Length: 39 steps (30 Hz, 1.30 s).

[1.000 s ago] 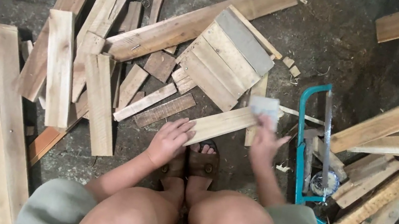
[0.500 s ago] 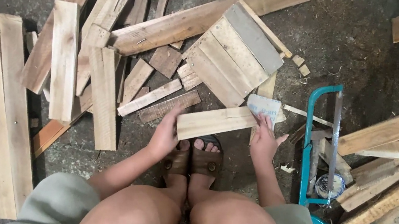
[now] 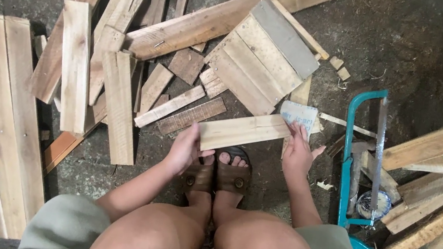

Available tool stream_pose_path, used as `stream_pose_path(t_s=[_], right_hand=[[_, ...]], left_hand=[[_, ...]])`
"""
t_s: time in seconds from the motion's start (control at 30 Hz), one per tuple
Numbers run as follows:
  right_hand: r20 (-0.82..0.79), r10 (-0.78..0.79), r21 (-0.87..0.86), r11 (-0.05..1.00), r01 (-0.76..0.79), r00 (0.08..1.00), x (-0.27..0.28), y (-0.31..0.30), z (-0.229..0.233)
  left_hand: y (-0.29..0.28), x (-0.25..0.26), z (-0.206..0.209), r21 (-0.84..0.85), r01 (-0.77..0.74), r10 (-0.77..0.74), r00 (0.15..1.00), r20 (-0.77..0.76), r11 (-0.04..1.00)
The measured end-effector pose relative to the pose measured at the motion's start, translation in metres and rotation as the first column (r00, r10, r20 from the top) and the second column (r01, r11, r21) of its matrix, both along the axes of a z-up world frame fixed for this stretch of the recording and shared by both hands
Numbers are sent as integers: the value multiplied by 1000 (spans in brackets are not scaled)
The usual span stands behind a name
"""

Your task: Sanding a wooden plank with sandpaper and then sawing it with a hand saw on the floor of a workshop.

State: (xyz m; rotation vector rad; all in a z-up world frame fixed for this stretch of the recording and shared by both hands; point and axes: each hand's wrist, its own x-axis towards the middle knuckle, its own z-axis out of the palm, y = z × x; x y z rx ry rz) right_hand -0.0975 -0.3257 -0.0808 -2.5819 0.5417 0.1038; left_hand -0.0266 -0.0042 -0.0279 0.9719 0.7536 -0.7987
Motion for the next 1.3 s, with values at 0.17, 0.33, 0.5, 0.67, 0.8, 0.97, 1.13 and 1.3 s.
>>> stream_pose_path(t_s=[0.17,0.33,0.5,0.67,0.8,0.97,1.13,1.3], right_hand=[[55,-18,-11,1000,18,998,-2,0,-6],[74,-40,-12,999,41,996,8,-15,3],[198,4,-83,996,12,980,52,-15,35],[121,179,-69,983,-171,976,96,2,27],[-296,226,74,974,-214,928,104,71,52],[298,585,-131,808,-575,754,47,112,-8],[96,369,-183,919,-348,924,48,21,-50],[184,24,-27,999,-20,983,65,48,10]], left_hand=[[-4,-5,-14,163,79,-111,974,196,983],[-10,-1,-3,130,38,-67,972,226,991],[-15,16,8,104,22,-49,965,260,994],[-13,21,-10,85,-4,-22,952,305,996],[-15,10,-15,168,52,-105,940,326,984],[-6,-8,-43,283,72,-187,896,402,956],[-19,2,-12,241,35,-134,905,405,970],[-20,1,-8,247,23,-119,917,380,969]])
